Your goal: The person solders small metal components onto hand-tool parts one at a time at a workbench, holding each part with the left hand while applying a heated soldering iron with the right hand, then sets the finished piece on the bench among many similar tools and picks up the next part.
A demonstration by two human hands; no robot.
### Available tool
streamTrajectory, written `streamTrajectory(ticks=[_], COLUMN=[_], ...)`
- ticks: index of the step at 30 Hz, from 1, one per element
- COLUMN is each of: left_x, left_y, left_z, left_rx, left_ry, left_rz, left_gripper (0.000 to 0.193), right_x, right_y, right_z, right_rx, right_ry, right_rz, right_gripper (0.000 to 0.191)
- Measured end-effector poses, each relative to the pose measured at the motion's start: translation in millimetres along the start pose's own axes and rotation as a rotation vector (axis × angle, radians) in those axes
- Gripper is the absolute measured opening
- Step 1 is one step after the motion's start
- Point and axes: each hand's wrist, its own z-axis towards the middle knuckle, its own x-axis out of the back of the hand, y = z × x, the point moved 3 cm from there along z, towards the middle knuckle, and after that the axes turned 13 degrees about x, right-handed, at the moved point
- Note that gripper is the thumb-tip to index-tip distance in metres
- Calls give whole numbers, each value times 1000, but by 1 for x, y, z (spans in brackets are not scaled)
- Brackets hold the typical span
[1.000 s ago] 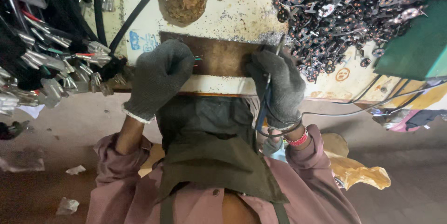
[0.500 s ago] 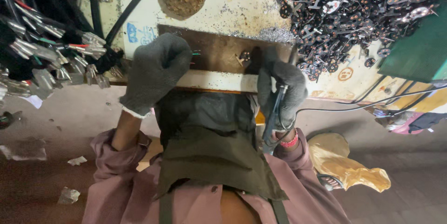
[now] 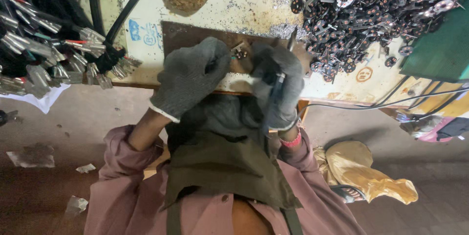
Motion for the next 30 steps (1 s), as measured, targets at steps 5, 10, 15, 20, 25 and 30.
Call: streamTrajectory(ticks=[5, 10, 15, 20, 25, 30], left_x=[-13, -15, -15, -16, -21, -29], left_y=[9, 16, 18, 18, 16, 15], left_z=[4, 1, 0, 3, 2, -2], left_rx=[-33, -77, -110, -103, -10, -150], left_ry=[-38, 37, 68, 80, 29, 62], left_rz=[122, 101, 70, 113, 119, 238], left_gripper=[12, 10, 7, 9, 10, 19], right_x=[24, 24, 22, 14, 8, 9], right_y=[1, -6, -13, -13, -14, -14], right_z=[-24, -20, -9, -5, -5, -4], right_rx=[106, 223, 134, 189, 264, 234], right_ry=[-281, -241, -317, -347, -254, -274], right_rz=[-568, -371, -261, -381, -117, -171], right_gripper=[14, 24, 27, 31, 34, 33])
